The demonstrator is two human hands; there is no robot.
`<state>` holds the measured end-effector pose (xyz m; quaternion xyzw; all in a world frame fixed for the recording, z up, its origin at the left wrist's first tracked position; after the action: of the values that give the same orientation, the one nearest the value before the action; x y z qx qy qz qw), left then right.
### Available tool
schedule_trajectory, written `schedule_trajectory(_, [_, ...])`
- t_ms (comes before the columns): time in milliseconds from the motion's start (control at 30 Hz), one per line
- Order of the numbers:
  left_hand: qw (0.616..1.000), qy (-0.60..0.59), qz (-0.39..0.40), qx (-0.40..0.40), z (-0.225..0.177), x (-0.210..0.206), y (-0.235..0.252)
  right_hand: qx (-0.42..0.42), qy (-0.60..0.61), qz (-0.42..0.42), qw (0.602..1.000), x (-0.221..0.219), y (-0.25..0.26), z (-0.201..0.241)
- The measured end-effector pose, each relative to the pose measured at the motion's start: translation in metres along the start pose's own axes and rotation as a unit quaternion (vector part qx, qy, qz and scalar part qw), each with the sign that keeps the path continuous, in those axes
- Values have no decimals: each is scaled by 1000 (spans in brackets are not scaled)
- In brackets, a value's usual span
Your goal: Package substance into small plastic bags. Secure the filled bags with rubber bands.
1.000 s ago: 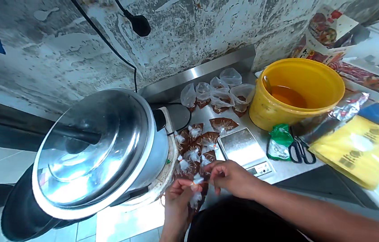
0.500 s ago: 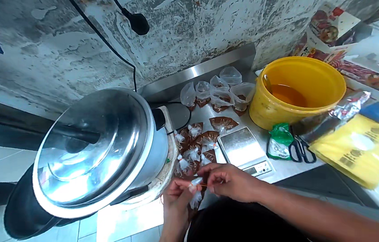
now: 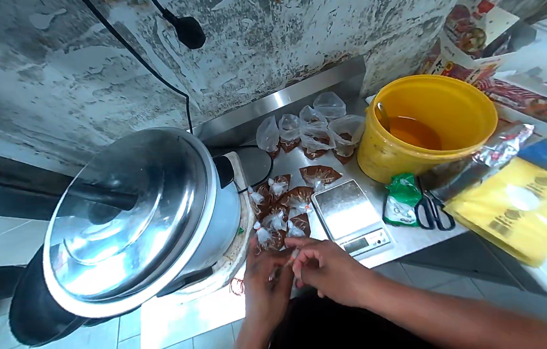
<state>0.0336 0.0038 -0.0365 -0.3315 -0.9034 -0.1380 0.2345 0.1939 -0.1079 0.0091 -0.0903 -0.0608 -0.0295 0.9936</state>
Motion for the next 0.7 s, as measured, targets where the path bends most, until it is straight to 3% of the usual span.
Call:
schedule_trajectory(67, [981, -150, -27, 123, -7, -2, -1, 39, -10, -21, 999, -3, -7, -5])
schedule_trajectory(133, [924, -324, -16, 202, -14, -2, 1, 81, 20, -70, 994, -1, -11, -17])
schedule_trajectory(200, [876, -430, 40, 215, -15, -1, 1, 107, 32, -82, 990, 8, -9, -28])
schedule_trajectory(267, [867, -451, 98, 185, -12, -2, 0, 115, 18, -60, 991, 18, -5, -34])
schedule_trajectory(367, [910, -372, 146, 112, -5, -4, -1, 87, 23, -20, 996, 28, 3, -32])
schedule_trajectory(500, [980, -108, 165, -33, -3, -3, 2, -28, 105, 5, 994, 32, 8, -33])
schedule_trajectory(600, [983, 85, 115, -116, 3, -9, 1, -120, 128, 24, 984, 25, 10, -35])
schedule_trajectory(700, [979, 155, 49, -124, 8, -18, 0, -168, 170, -10, 971, 14, 8, -30])
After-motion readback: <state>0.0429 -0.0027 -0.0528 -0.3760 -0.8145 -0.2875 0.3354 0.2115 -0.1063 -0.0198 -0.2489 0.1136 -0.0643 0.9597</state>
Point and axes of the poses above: each hand's wrist, its own y-axis towards the middle knuckle, its own x-axis out of the back of the hand, z = x × y, the point moved 1 cm from there along y, towards the middle knuckle, and after that the axes turned 14 degrees about x, right-handed, at the moved point
